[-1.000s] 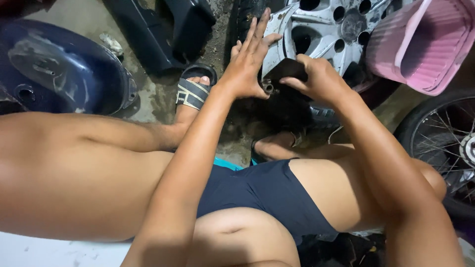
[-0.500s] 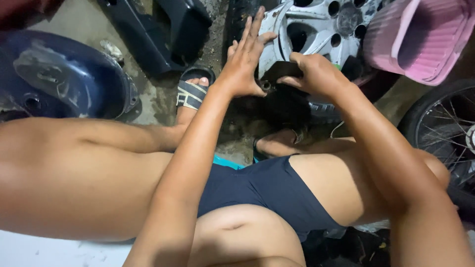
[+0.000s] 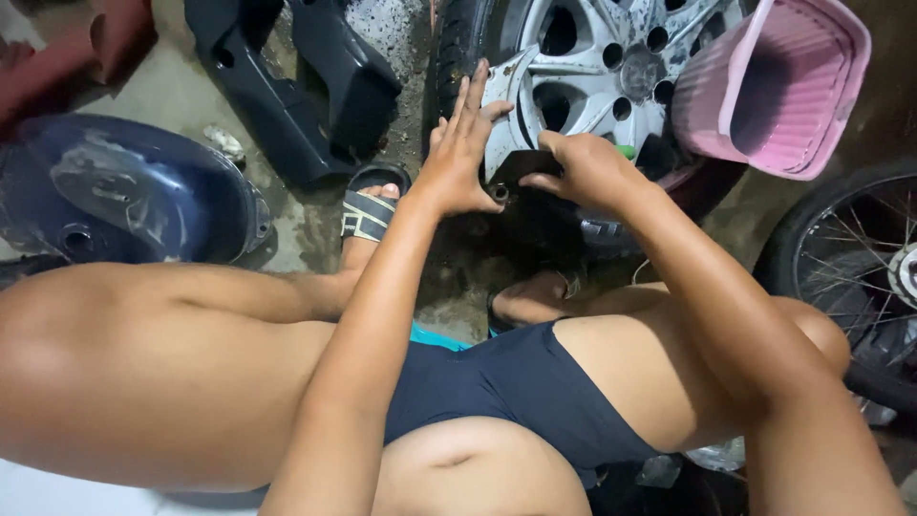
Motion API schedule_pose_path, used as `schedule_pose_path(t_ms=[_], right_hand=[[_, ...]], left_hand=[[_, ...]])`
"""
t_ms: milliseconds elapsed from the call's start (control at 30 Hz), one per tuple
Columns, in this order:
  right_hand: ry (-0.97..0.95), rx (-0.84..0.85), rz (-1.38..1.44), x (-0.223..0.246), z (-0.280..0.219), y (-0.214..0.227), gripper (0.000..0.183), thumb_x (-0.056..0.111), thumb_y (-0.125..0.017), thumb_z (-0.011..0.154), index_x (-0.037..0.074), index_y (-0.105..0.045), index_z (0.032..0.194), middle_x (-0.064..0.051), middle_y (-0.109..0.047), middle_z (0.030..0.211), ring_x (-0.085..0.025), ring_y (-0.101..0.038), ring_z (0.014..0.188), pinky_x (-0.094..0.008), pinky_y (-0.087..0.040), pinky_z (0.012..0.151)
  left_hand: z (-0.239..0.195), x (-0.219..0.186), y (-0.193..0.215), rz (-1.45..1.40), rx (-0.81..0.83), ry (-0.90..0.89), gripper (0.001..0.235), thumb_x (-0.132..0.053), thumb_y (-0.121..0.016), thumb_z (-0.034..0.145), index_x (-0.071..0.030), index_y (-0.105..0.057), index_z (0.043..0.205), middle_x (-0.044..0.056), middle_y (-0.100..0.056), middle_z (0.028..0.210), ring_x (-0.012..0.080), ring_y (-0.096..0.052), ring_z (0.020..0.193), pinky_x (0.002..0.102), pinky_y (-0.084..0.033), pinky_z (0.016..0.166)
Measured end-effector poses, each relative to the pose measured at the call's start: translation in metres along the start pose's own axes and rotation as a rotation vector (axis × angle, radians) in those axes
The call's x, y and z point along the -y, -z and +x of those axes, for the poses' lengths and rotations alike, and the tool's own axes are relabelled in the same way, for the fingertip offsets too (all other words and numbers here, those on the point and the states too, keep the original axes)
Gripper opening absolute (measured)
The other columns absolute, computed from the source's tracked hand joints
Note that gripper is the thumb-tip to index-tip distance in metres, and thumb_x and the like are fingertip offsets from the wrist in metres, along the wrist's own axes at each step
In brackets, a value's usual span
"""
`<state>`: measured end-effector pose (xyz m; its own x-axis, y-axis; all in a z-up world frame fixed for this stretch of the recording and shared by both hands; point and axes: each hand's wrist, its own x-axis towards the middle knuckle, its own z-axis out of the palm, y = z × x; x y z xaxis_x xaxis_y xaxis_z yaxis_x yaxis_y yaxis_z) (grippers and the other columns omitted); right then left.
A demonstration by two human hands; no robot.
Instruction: The person sits on the floor and uses a scraper tool to remove debris from the treads of a car tire. They repeatedly scrape the tire surface and pull out small pieces of debris with their fingers.
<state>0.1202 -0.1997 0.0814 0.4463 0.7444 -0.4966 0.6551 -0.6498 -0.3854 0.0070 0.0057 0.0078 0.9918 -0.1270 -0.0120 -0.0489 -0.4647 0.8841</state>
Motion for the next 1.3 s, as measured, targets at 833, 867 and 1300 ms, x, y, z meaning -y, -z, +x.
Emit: schedule_pose_path(t_ms=[833, 867, 1300], right_hand=[[-0.048, 0.273, -0.248, 0.012, 0.039, 0.027, 0.057, 0.058, -0.071, 0.088, 0.003, -0.056, 0.091, -0.017, -0.062, 0.069, -0.040, -0.059, 0.067, -0.049, -0.039, 0.058], [0.042, 0.165, -0.301, 0.005, 0.036, 0.021, 0.055, 0.056, -0.073, 0.090, 0.004, -0.054, 0.089, -0.016, -0.060, 0.065, -0.041, -0.057, 0.063, -0.050, -0.038, 0.056], [0.029, 0.118, -0.456, 0.003, 0.026, 0.011, 0.059, 0.062, -0.069, 0.096, 0.006, -0.059, 0.110, -0.020, -0.071, 0.076, -0.048, -0.069, 0.074, -0.055, -0.051, 0.059]], left_hand=[[0.003, 0.007, 0.005, -0.006, 0.065, 0.011, 0.127, -0.023, -0.112, 0.060, -0.023, -0.035, 0.160, -0.002, 0.028, 0.168, 0.0388, 0.014, 0.162, 0.084, -0.018, 0.114], [0.004, 0.014, 0.000, 0.033, 0.059, -0.009, 0.133, -0.026, -0.115, 0.056, -0.026, -0.032, 0.160, 0.003, 0.030, 0.167, 0.0399, 0.013, 0.162, 0.084, -0.019, 0.113], [0.005, 0.041, -0.024, 0.221, 0.045, -0.015, 0.153, -0.046, -0.119, 0.057, -0.036, -0.015, 0.169, 0.009, 0.025, 0.170, 0.0424, 0.007, 0.163, 0.084, -0.022, 0.117]])
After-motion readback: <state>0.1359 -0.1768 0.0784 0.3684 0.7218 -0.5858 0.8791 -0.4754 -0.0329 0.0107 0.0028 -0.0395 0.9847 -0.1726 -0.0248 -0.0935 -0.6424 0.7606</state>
